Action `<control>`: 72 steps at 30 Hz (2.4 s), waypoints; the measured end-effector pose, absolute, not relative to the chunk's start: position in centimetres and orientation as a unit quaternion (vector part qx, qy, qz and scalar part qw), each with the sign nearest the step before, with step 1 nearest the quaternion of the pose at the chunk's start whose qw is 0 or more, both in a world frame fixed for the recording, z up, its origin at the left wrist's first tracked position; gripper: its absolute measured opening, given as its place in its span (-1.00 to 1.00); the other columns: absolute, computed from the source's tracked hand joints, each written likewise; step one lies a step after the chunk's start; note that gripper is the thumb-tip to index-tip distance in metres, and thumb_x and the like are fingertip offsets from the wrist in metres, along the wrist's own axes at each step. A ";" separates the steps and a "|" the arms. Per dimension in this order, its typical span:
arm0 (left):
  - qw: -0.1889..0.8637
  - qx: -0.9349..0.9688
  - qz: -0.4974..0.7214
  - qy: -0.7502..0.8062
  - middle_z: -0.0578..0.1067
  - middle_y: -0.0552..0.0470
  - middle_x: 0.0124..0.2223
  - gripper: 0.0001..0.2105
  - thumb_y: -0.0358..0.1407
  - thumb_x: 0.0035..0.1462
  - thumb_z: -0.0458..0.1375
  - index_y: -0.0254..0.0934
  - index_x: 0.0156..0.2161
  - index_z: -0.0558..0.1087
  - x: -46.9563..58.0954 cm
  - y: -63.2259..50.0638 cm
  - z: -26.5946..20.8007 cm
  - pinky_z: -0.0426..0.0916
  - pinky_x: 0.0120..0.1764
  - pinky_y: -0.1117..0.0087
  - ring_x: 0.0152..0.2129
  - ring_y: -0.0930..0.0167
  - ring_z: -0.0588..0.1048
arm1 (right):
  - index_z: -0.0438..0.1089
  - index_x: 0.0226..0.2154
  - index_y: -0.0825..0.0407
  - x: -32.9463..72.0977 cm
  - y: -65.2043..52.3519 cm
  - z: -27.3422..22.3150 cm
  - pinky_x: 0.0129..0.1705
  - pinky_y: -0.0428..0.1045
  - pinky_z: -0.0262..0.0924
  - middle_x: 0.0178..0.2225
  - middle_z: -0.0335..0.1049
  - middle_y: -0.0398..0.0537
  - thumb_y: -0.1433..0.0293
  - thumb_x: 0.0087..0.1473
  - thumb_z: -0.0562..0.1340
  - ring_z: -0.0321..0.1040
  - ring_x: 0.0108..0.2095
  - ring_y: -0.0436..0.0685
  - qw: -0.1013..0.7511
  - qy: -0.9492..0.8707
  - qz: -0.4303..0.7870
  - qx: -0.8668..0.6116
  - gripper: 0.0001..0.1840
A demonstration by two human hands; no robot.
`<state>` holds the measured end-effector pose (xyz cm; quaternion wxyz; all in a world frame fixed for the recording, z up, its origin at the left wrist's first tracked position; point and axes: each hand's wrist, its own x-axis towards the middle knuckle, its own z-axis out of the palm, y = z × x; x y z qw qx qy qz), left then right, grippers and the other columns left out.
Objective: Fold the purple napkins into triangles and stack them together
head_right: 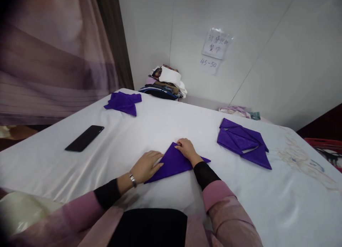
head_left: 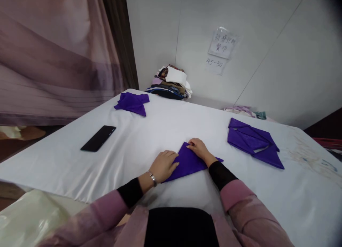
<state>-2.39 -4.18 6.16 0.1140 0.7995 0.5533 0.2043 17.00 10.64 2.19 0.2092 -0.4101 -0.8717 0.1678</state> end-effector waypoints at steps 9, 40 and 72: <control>0.075 0.807 0.159 0.564 0.37 -0.03 0.08 -0.70 -0.33 0.17 -0.03 -0.25 0.01 0.32 -0.1 1.1 2.7 0.16 -0.01 0.19 -0.01 0.29 0.27 | 0.36 -0.29 0.02 17.8 9.9 2.5 -0.14 0.02 0.13 -0.28 0.39 -0.05 0.41 0.04 0.21 0.24 -0.22 0.12 0.258 -0.869 0.150 -0.395 -0.89; 0.061 0.802 0.181 0.566 0.40 -0.03 0.06 -0.68 -0.28 0.17 -0.04 -0.23 0.01 0.35 -0.5 1.3 2.2 0.18 -0.01 0.18 -0.01 0.28 0.29 | 0.42 -0.28 0.00 17.2 9.2 1.1 0.09 0.17 0.00 -0.02 0.33 0.01 0.45 0.01 0.24 0.12 0.09 0.18 0.226 -0.869 0.132 -0.420 -0.84; -0.004 0.827 0.123 0.549 0.38 -0.09 -0.01 -0.62 -0.10 0.18 -0.07 -0.14 0.04 0.34 0.1 2.3 2.8 0.19 -0.14 0.16 -0.08 0.21 0.28 | 0.26 0.02 -0.01 19.5 3.1 4.5 0.19 0.17 -0.18 0.12 0.18 0.02 0.28 0.14 0.11 -0.05 0.19 0.14 0.242 -0.867 0.110 -0.422 -0.62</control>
